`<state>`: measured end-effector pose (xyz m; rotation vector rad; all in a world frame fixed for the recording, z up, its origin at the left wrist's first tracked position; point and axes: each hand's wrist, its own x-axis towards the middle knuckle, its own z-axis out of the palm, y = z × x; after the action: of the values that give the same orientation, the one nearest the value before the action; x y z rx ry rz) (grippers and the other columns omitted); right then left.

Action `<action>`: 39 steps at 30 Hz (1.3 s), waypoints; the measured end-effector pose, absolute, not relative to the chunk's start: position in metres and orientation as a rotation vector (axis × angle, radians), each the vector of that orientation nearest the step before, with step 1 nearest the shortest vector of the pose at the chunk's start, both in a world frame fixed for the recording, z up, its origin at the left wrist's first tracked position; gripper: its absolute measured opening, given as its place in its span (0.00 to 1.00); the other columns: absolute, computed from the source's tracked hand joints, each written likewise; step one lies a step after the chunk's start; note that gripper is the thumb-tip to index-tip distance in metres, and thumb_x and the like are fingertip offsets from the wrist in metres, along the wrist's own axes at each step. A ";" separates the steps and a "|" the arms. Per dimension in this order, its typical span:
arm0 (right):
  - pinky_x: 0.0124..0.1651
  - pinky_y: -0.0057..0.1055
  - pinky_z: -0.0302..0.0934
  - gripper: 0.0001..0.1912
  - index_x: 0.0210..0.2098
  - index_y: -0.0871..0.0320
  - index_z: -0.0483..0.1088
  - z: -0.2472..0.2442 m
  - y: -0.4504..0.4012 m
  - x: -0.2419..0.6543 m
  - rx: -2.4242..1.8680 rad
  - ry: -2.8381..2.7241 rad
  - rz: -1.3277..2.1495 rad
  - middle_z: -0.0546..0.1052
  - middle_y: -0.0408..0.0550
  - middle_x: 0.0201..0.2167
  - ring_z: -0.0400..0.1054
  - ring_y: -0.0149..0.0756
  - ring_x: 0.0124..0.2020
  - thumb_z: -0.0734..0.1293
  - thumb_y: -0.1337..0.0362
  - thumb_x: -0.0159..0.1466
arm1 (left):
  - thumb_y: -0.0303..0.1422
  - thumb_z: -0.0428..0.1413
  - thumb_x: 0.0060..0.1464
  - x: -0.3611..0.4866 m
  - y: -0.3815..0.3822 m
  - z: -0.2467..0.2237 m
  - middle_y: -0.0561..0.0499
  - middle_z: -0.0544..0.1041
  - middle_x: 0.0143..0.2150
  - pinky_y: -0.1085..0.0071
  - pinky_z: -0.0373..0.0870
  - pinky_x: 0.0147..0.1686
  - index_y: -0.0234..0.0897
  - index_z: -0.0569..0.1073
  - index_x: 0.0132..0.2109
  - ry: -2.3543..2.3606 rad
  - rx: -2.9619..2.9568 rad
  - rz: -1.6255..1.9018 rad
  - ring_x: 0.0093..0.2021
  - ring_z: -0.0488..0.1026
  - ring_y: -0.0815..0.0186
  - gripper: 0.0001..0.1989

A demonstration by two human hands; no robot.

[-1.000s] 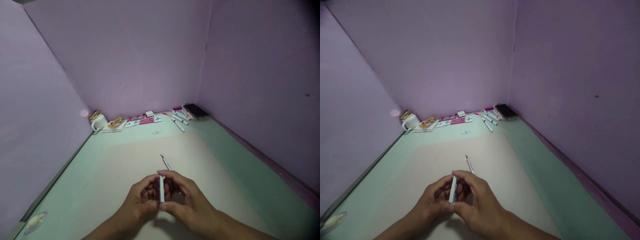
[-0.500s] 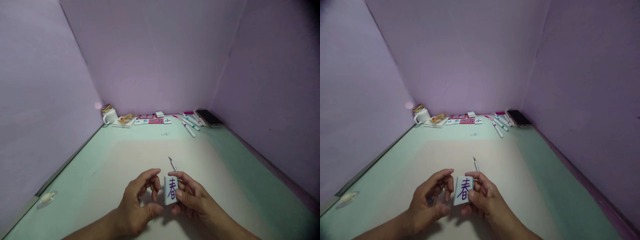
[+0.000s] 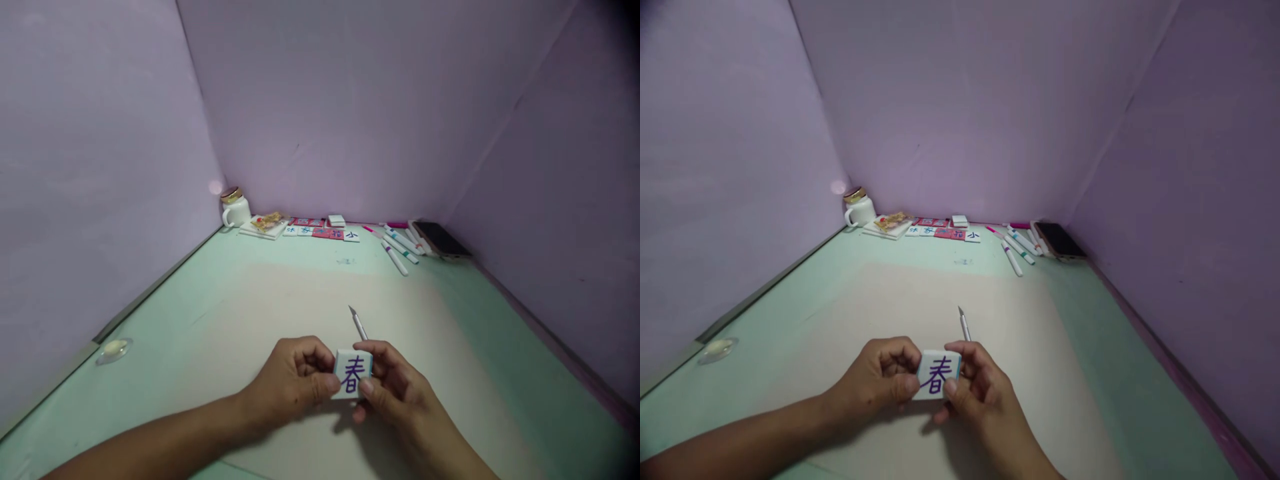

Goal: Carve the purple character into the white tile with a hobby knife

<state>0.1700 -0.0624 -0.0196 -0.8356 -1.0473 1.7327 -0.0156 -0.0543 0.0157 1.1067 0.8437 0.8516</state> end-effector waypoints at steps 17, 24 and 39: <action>0.25 0.24 0.65 0.19 0.43 0.56 0.69 -0.012 -0.063 0.170 -0.822 -0.997 1.788 0.76 0.47 0.32 0.70 0.31 0.28 0.75 0.58 0.56 | 0.53 0.60 0.46 -0.019 -0.050 0.010 0.52 0.73 0.24 0.78 0.59 0.18 0.32 0.70 0.31 0.885 1.238 0.829 0.18 0.64 0.74 0.25; 0.35 0.31 0.68 0.20 0.40 0.55 0.71 -0.001 -0.069 0.168 -0.934 -0.988 1.714 0.75 0.45 0.31 0.70 0.33 0.32 0.76 0.55 0.53 | 0.29 0.48 0.60 -0.023 -0.057 0.016 0.52 0.70 0.22 0.77 0.61 0.22 0.34 0.69 0.29 1.035 2.035 1.115 0.21 0.65 0.72 0.12; 0.33 0.23 0.66 0.18 0.42 0.55 0.68 -0.015 -0.062 0.172 -0.655 -0.962 1.907 0.74 0.41 0.32 0.68 0.25 0.29 0.76 0.66 0.55 | 0.23 0.51 0.58 -0.027 -0.050 0.008 0.38 0.75 0.38 0.66 0.74 0.38 0.29 0.68 0.48 0.724 2.512 1.405 0.41 0.72 0.61 0.11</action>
<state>0.1721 -0.0623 -0.0145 -0.6548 -0.9619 1.9073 -0.0270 -0.0499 0.0084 2.5118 0.7235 1.4047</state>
